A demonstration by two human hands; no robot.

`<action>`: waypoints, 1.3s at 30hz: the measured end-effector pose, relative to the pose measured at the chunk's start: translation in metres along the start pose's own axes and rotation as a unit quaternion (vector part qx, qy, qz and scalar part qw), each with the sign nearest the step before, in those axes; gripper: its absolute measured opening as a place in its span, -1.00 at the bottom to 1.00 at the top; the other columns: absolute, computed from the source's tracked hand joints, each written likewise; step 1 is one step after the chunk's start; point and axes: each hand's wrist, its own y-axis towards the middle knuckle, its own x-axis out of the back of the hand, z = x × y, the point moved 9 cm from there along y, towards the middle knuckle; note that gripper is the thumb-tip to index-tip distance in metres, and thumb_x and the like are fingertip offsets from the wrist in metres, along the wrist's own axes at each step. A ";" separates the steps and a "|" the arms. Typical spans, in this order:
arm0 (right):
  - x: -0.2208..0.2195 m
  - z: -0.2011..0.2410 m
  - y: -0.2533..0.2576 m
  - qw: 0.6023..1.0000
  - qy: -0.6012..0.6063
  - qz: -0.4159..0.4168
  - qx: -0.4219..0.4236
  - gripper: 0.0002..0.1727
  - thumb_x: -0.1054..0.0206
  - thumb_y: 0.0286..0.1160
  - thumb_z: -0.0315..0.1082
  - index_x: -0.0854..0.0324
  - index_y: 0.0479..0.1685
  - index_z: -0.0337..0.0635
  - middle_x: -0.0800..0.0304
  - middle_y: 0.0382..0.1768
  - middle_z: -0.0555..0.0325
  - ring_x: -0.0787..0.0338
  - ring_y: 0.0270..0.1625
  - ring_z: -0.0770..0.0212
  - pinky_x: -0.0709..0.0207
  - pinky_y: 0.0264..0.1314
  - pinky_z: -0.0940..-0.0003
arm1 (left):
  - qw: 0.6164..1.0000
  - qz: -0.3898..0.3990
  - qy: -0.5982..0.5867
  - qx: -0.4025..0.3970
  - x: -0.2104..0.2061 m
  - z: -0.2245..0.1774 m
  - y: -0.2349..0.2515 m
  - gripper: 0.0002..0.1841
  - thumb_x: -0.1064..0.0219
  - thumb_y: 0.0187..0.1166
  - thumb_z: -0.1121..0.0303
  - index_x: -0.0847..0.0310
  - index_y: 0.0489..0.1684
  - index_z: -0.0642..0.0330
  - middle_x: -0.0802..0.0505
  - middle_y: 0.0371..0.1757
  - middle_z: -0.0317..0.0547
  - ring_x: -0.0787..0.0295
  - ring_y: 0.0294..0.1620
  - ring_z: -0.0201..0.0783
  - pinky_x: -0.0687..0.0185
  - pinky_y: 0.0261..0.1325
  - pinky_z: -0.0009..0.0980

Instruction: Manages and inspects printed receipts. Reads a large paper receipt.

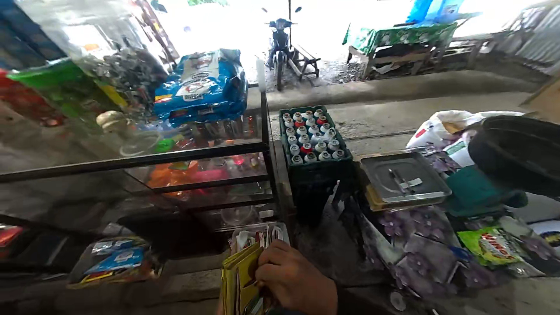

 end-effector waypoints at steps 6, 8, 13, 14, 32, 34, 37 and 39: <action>-0.005 -0.001 0.001 1.000 0.016 0.013 0.000 -0.83 -0.32 0.65 -0.34 -0.79 0.04 0.00 -0.74 -0.09 0.13 -0.69 0.12 0.12 -0.58 0.30 0.23 | 1.000 -0.001 0.025 -0.010 -0.022 -0.027 0.014 -0.20 -0.54 0.44 0.41 -0.17 0.71 -0.08 -0.79 0.38 -0.33 -0.75 0.36 -0.31 -0.68 0.46 -0.22; -0.008 0.001 0.000 0.999 0.013 0.031 0.003 -0.87 -0.32 0.63 -0.36 -0.80 -0.06 -0.03 -0.72 -0.08 0.12 -0.67 0.14 0.11 -0.57 0.31 0.23 | 0.998 -0.003 0.035 -0.043 -0.003 -0.011 0.006 -0.18 -0.57 0.40 0.41 -0.19 0.70 0.11 -0.77 0.40 -0.13 -0.74 0.37 -0.20 -0.68 0.46 -0.16; -0.006 0.009 -0.001 1.000 0.008 0.004 0.029 -0.84 -0.33 0.44 -0.52 -0.79 -0.26 -0.05 -0.76 0.03 0.14 -0.64 0.29 0.09 -0.48 0.50 0.17 | 0.988 -0.054 0.136 -0.054 -0.012 -0.042 0.010 -0.17 -0.64 0.29 0.35 -0.29 0.64 -0.03 -0.81 0.34 -0.36 -0.77 0.31 -0.34 -0.74 0.39 -0.28; -0.003 0.011 -0.004 0.999 0.014 -0.022 0.037 -0.85 -0.37 0.39 -0.53 -0.79 -0.31 -0.04 -0.78 0.04 0.14 -0.64 0.33 0.09 -0.48 0.54 0.15 | 0.984 -0.069 0.151 -0.057 -0.014 -0.049 0.012 -0.16 -0.67 0.23 0.34 -0.33 0.63 -0.03 -0.82 0.32 -0.34 -0.79 0.27 -0.34 -0.77 0.33 -0.29; 0.006 0.021 -0.030 0.981 0.018 -0.177 0.082 -0.81 -0.44 0.50 -0.40 -0.87 -0.03 0.08 -0.81 0.08 0.29 -0.62 0.30 0.23 -0.40 0.50 0.29 | 0.994 -0.063 -0.018 -0.090 -0.031 -0.042 0.012 -0.37 -0.61 0.38 0.21 -0.53 0.51 -0.13 -0.87 0.25 -0.47 -0.79 0.24 -0.52 -0.71 0.36 -0.47; 0.004 0.020 -0.031 0.979 0.009 -0.185 0.081 -0.79 -0.46 0.50 -0.38 -0.86 0.02 0.09 -0.81 0.09 0.30 -0.62 0.27 0.24 -0.43 0.46 0.30 | 0.994 -0.058 -0.051 -0.078 -0.034 -0.038 0.012 -0.40 -0.60 0.39 0.24 -0.57 0.49 -0.11 -0.88 0.25 -0.43 -0.80 0.25 -0.50 -0.71 0.38 -0.46; 0.001 0.019 -0.032 0.978 0.005 -0.190 0.086 -0.77 -0.48 0.48 -0.40 -0.87 0.04 0.08 -0.81 0.10 0.29 -0.63 0.24 0.24 -0.44 0.43 0.29 | 0.992 -0.058 -0.087 -0.067 -0.035 -0.033 0.011 -0.40 -0.58 0.41 0.27 -0.54 0.50 -0.04 -0.87 0.25 -0.34 -0.80 0.26 -0.45 -0.70 0.40 -0.40; 0.000 0.019 -0.031 0.978 0.003 -0.191 0.087 -0.77 -0.48 0.47 -0.41 -0.87 0.03 0.07 -0.82 0.10 0.29 -0.64 0.23 0.24 -0.45 0.42 0.29 | 0.991 -0.063 -0.101 -0.066 -0.034 -0.030 0.010 -0.42 -0.57 0.42 0.29 -0.55 0.49 -0.02 -0.88 0.25 -0.33 -0.81 0.26 -0.44 -0.71 0.39 -0.40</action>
